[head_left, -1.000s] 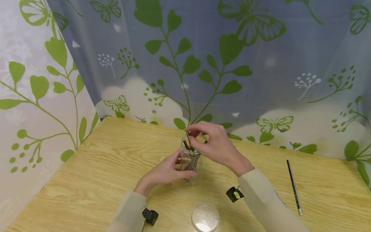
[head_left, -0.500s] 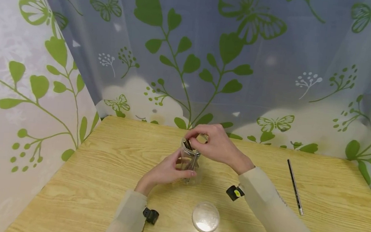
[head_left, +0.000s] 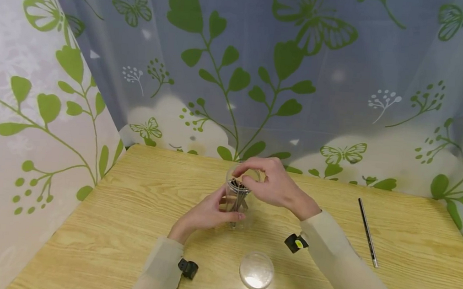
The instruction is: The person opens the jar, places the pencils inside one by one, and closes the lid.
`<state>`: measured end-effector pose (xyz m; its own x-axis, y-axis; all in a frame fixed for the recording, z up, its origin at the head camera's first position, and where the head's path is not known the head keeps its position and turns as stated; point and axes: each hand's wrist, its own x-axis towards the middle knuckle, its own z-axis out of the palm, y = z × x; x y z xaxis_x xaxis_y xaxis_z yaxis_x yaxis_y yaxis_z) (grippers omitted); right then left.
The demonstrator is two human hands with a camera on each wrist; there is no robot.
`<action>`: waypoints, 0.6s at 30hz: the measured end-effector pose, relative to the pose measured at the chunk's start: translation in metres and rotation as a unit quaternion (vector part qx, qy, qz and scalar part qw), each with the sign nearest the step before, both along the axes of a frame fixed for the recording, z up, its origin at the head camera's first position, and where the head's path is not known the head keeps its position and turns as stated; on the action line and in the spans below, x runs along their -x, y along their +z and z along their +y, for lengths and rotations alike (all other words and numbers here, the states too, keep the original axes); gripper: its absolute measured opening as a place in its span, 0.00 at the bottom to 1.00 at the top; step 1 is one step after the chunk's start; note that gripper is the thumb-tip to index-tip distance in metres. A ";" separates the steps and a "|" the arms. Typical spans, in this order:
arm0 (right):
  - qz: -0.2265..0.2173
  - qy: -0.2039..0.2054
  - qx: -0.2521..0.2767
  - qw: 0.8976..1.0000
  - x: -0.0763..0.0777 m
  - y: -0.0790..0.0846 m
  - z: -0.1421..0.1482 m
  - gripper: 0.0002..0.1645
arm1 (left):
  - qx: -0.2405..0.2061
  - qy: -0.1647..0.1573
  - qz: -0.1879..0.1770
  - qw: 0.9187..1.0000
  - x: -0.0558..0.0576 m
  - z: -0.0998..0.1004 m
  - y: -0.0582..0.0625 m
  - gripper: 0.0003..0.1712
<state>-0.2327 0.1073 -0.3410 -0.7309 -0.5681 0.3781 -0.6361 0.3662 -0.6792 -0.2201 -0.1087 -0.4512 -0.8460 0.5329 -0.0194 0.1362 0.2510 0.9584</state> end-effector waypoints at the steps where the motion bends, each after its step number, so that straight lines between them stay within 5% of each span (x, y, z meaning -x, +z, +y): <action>1: 0.002 -0.004 0.008 1.000 -0.001 0.000 0.002 0.16 | 0.000 0.001 0.000 1.000 0.000 0.000 0.000 0.47; 11: 0.072 -0.056 0.053 0.994 -0.014 -0.004 0.042 0.13 | 0.012 0.014 0.002 1.000 0.000 0.001 0.002 0.50; 18: 0.055 -0.125 0.031 0.990 -0.029 -0.019 0.085 0.14 | 0.021 0.019 0.006 1.000 -0.001 0.001 0.004 0.50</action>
